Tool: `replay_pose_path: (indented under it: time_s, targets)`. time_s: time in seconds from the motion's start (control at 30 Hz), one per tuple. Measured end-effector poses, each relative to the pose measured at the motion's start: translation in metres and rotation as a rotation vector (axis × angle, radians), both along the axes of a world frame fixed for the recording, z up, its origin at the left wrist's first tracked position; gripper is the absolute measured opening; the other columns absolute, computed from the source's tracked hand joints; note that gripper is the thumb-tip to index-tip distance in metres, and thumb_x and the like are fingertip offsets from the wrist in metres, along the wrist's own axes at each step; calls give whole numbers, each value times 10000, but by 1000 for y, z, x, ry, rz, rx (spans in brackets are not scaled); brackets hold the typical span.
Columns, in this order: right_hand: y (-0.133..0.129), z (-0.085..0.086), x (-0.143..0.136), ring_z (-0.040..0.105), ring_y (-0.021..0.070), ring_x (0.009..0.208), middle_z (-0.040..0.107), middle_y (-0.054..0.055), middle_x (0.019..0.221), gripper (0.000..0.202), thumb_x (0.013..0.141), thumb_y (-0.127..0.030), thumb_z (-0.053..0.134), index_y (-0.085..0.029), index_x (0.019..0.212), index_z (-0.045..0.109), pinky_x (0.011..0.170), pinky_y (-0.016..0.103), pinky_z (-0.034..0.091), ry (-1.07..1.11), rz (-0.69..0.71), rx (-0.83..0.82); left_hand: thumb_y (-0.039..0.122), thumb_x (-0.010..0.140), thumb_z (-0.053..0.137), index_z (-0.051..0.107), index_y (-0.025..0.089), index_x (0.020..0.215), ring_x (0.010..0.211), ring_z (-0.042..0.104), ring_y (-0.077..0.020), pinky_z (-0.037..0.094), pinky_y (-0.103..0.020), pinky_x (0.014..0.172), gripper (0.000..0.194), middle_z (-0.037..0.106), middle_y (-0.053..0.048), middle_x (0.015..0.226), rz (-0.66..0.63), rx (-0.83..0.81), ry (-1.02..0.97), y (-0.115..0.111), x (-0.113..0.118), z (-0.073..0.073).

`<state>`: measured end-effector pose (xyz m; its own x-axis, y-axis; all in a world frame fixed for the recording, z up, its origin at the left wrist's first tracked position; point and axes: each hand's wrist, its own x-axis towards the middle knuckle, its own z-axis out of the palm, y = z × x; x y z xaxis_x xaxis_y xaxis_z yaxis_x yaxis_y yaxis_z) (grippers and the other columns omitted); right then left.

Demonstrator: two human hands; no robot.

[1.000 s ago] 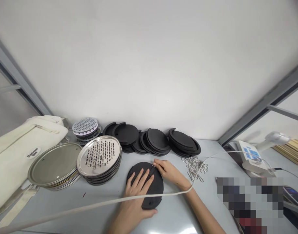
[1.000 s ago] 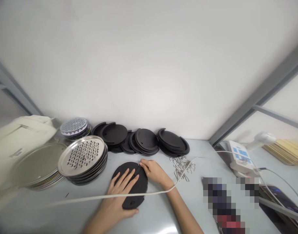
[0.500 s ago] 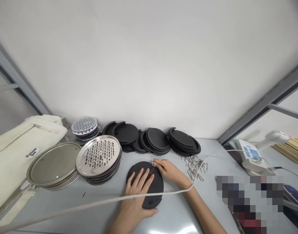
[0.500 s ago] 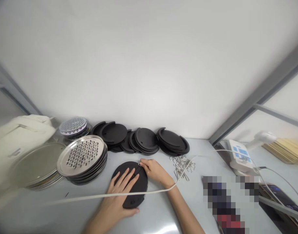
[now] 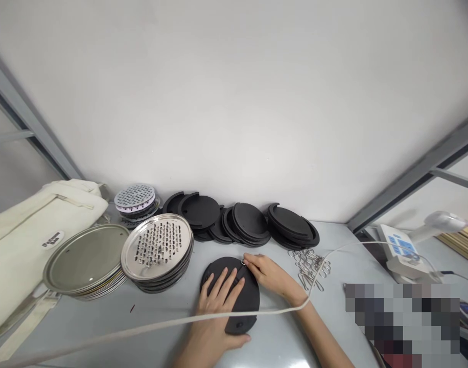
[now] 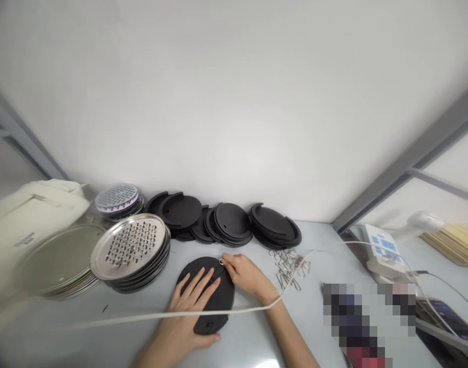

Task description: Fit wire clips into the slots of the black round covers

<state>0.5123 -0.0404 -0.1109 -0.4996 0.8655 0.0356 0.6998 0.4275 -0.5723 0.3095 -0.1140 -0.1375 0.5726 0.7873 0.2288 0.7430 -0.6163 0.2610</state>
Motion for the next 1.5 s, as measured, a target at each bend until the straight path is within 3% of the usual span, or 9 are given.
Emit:
replay_pose_path:
  time_s: [0.33,0.7,1.07,1.23,1.5]
  targets:
    - [-5,4,-2,485,147,594,520,-10,633,303,966,-416,330,-215,784,464,606,260,334,-42,3,60,540,555,756,278,253,1441,1317,338,-356,256,-538,1066,1047,298,-57,1489,-7,-22,17,0,-1,-5]
    - [-13,-8,-10,516,187,622,571,53,680,333,991,-346,248,-185,904,527,613,297,311,-222,-44,223,604,578,715,288,222,1435,1300,362,-348,271,-512,1053,1031,338,-97,1470,-26,49,-20,2,-2,-4]
    - [-7,4,-3,485,152,564,522,-9,614,274,959,-356,328,-225,757,459,580,249,329,-23,-101,45,600,589,710,292,241,1438,1300,358,-349,255,-507,1064,1012,317,-74,1483,2,52,-26,1,0,-7]
    - [-2,1,-1,444,137,554,492,-22,617,249,943,-323,350,-221,727,416,567,240,343,56,-111,7,587,578,723,276,241,1444,1306,348,-355,261,-516,1059,1035,288,-73,1495,-1,45,-12,1,0,-6]
    - [1,-7,2,501,144,594,544,-8,672,181,930,-259,347,-214,787,449,605,252,381,68,-132,-33,588,595,715,295,249,1437,1305,353,-351,266,-518,1062,1000,306,-73,1487,6,19,-12,1,0,-2]
